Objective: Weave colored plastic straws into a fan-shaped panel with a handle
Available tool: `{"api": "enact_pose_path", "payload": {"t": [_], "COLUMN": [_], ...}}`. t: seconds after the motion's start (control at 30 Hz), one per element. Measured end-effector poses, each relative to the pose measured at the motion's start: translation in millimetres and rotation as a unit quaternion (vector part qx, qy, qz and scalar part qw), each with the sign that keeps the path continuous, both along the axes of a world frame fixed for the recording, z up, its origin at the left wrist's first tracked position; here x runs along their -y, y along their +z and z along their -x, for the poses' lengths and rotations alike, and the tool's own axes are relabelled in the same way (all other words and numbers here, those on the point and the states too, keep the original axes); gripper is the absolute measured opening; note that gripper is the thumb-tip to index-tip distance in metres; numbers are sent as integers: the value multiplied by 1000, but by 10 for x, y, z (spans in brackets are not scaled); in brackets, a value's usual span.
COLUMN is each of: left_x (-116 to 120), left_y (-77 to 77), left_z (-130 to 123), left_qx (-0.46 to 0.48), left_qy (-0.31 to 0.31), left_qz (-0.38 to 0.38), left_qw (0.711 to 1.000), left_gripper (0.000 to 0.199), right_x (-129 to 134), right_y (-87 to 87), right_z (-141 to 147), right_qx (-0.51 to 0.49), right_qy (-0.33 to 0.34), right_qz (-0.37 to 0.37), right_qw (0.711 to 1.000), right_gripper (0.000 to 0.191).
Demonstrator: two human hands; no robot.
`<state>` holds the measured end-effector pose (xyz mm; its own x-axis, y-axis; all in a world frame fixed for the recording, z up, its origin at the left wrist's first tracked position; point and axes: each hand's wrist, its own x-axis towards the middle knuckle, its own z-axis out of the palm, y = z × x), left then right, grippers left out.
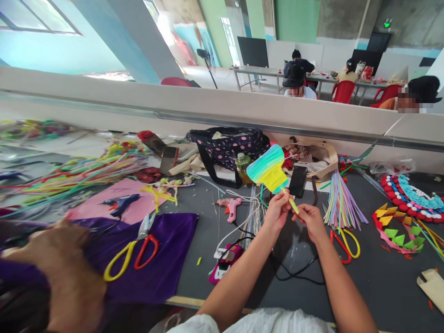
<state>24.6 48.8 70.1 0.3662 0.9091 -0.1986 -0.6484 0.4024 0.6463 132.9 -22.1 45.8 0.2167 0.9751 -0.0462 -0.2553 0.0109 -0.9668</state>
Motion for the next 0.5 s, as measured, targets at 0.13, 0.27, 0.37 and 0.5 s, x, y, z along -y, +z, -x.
{"api": "enact_pose_path", "payload": {"t": [0.13,0.27,0.37,0.5], "left_x": [8,19,18,2], "left_y": [-5,-23,-43,-115], "left_z": [-46,-94,-127,-153], "left_qx": [-9,-35,-75,-108], "left_qy": [68,139,186,213], "left_qz": [14,-15,-54,-89], "left_qw": [998,990,978,967], "left_gripper": [36,31,27,23], "right_x": [-16,-21,-6,46], "right_y": [-97,-154,-196,-239], "right_z": [202,343,365,295], "right_qx": [-57,-82,-43,163], "right_qy": [-53,-97,-130,-151], "right_qz": [-3,-3,4,11], "right_qw": [997,992,991,975], "right_gripper": [30,31,33,40]}}
